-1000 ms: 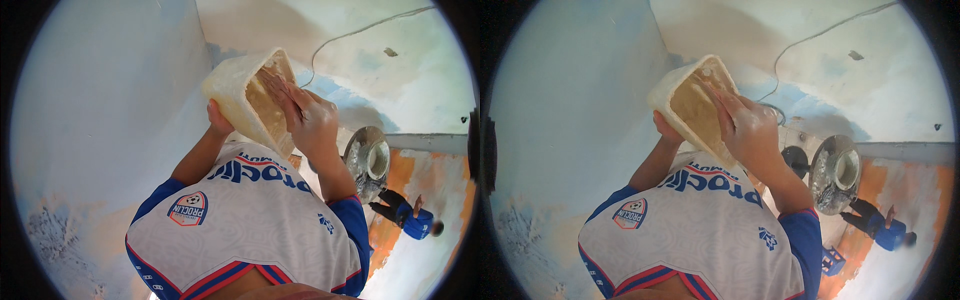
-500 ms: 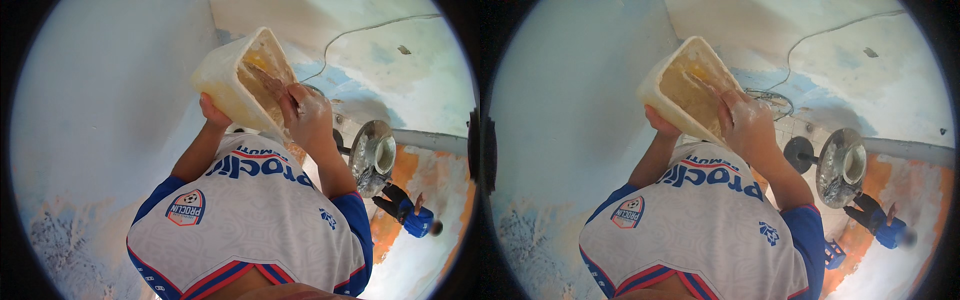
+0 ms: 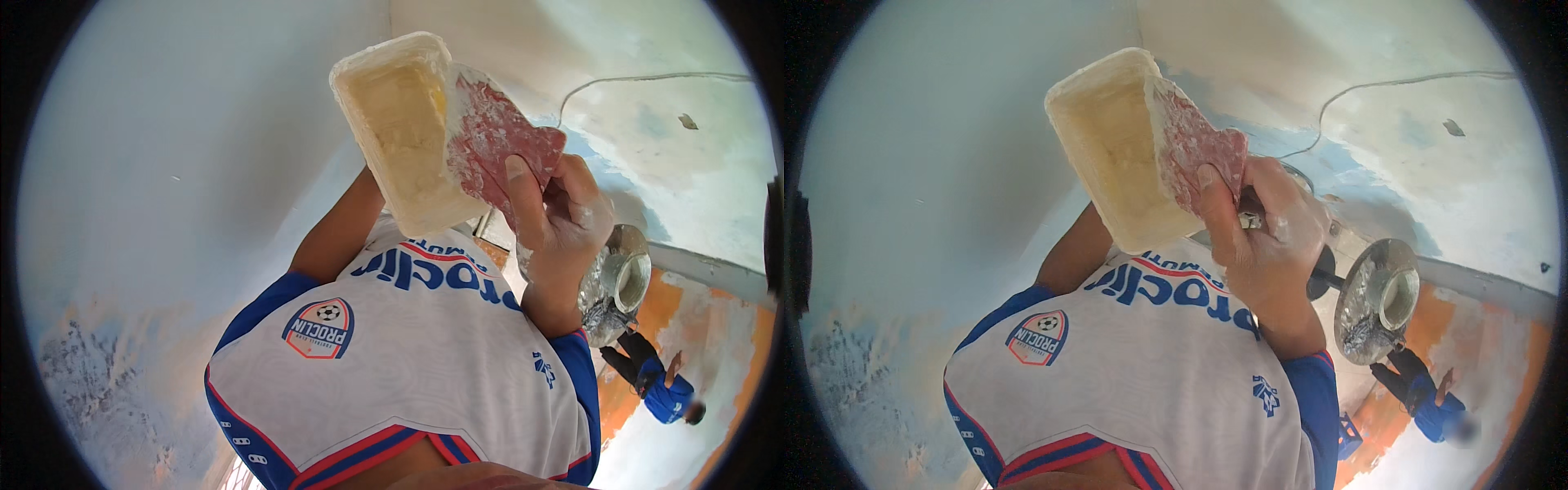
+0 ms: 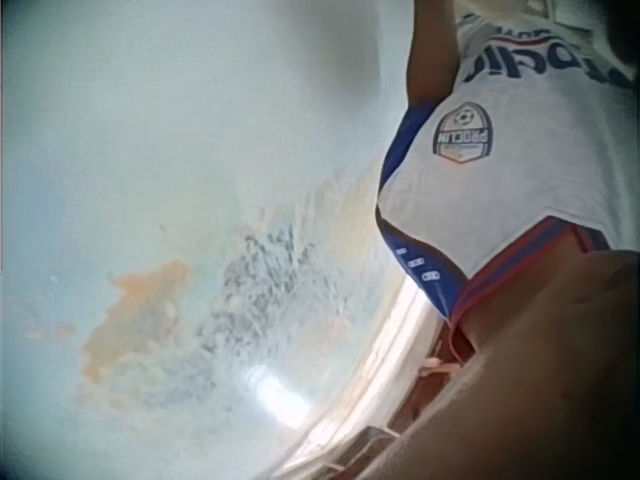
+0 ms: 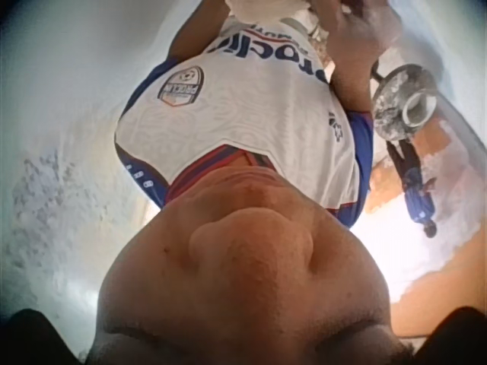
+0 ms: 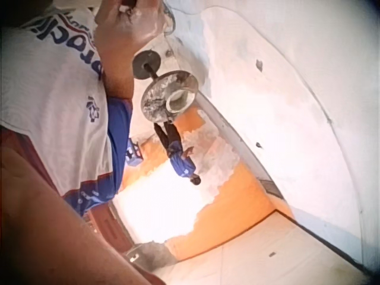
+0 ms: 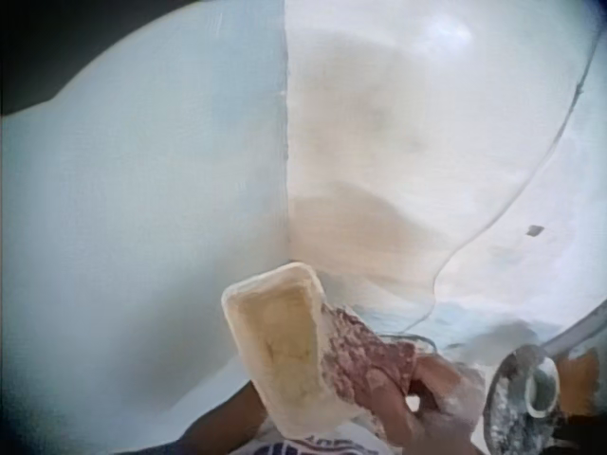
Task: The person mixes plaster in a container and applies it to a wall using a putty knife.
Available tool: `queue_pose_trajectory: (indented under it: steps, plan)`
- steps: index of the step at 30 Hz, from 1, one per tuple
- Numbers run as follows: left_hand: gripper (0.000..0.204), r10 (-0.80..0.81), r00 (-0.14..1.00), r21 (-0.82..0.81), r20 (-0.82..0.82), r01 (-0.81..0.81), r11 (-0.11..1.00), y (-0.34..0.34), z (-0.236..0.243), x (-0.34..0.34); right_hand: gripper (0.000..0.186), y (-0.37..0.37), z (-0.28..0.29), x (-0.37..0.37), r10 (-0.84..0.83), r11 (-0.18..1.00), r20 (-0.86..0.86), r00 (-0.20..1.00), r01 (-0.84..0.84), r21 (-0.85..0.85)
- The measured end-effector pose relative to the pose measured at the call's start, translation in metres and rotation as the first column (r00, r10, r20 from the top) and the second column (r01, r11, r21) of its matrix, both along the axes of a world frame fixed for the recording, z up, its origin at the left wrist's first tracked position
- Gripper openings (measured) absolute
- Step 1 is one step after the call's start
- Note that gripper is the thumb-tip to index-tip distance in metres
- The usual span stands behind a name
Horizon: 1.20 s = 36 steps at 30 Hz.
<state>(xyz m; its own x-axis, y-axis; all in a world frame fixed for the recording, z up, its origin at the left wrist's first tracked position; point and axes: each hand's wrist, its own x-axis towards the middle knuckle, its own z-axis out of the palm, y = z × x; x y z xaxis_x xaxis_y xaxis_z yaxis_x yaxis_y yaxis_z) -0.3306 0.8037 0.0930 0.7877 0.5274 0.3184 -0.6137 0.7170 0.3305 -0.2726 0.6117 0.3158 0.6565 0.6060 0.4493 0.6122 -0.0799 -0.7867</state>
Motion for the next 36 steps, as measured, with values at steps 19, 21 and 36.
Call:
queue_pose_trajectory:
  steps: [19, 21, 36]
  plan:
    - [0.091, 0.002, 0.997, -0.016, -0.08, -0.003, 1.0, 0.0, 0.012, -0.009, 0.018, 0.038, -0.031, -0.013, 0.266, 0.941, 0.106, 0.958, -0.234, -0.243]
    - [0.089, -0.005, 0.998, 0.027, -0.069, 0.007, 1.0, 0.005, 0.003, -0.008, 0.019, 0.03, -0.01, -0.01, 0.204, 0.952, -0.083, 0.975, -0.218, -0.214]
    - [0.095, 0.073, 0.965, 0.169, -0.253, -0.031, 0.985, -0.013, 0.039, -0.009, 0.015, 0.036, -0.042, 0.007, 0.241, 0.924, 0.158, 0.958, -0.176, -0.34]
